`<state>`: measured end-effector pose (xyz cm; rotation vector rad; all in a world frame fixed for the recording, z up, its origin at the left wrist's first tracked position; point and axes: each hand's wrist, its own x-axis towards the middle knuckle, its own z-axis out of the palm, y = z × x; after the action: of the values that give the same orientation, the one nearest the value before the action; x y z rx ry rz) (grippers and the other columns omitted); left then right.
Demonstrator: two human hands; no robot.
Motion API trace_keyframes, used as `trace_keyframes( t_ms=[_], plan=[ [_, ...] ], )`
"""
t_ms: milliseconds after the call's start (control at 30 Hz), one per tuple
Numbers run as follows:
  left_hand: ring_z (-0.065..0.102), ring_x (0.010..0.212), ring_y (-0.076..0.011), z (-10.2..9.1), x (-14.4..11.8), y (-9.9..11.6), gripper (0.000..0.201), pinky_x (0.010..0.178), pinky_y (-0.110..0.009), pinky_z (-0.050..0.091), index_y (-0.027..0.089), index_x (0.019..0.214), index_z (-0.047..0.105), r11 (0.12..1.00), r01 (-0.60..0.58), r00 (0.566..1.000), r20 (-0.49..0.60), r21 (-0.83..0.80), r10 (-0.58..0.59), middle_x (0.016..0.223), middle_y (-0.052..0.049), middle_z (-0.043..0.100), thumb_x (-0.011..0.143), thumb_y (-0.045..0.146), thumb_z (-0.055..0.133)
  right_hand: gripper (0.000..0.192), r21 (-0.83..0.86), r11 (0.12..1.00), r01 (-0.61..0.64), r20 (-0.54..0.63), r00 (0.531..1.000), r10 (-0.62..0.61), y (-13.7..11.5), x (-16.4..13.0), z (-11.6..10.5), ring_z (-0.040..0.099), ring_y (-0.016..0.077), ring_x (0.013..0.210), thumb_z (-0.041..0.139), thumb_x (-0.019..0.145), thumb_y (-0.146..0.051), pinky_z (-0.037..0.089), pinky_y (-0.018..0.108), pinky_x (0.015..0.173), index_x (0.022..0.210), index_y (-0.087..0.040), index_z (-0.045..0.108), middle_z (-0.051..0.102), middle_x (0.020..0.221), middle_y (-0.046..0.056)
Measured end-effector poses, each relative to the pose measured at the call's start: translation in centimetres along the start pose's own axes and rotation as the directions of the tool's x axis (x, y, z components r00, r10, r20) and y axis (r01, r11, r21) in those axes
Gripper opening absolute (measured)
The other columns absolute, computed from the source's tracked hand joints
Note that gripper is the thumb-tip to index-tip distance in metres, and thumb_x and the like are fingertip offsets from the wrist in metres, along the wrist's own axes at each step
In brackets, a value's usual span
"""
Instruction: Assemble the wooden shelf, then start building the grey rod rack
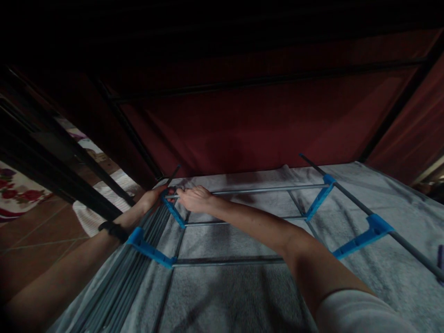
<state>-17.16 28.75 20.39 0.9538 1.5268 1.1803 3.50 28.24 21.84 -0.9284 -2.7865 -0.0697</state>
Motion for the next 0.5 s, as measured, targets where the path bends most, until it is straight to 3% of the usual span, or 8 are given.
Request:
trace_keyframes(
  t_ms=[233,433,500],
  plan=[
    [0.058,0.052,-0.0145,0.11,0.3,-0.26,0.014,0.051,-0.025,0.049,0.021,0.083,0.062,0.999,-0.018,1.0,0.02,-0.05,0.019,0.073,-0.001,0.064,0.079,0.034,0.063,0.032,0.036,0.999,0.012,-0.012,1.0,-0.012,0.16,0.32,0.42,0.071,0.0248,0.1,0.03,0.105,-0.034,0.054,0.038,0.084,0.121,-0.018,0.054,0.071,0.116,0.011],
    [0.059,0.053,-0.0162,0.08,0.2,-0.15,0.021,0.051,-0.026,0.05,0.02,0.081,0.062,0.995,-0.075,0.997,0.028,0.058,0.074,0.07,-0.002,0.064,0.08,0.041,0.063,0.033,0.079,0.997,0.006,0.029,1.0,-0.009,0.6,0.85,0.49,0.071,0.0277,0.101,0.032,0.104,-0.035,0.054,0.039,0.083,0.118,-0.018,0.057,0.073,0.113,0.012],
    [0.06,0.054,-0.0179,0.34,-0.15,0.04,0.025,0.051,-0.028,0.05,0.019,0.08,0.063,0.989,-0.09,0.995,-0.029,0.114,0.094,0.07,-0.003,0.064,0.079,0.044,0.063,0.034,0.091,0.996,0.01,0.051,0.999,-0.014,0.69,0.96,0.29,0.071,0.0279,0.101,0.032,0.104,-0.035,0.054,0.039,0.083,0.119,-0.018,0.057,0.073,0.113,0.013]
  ],
)
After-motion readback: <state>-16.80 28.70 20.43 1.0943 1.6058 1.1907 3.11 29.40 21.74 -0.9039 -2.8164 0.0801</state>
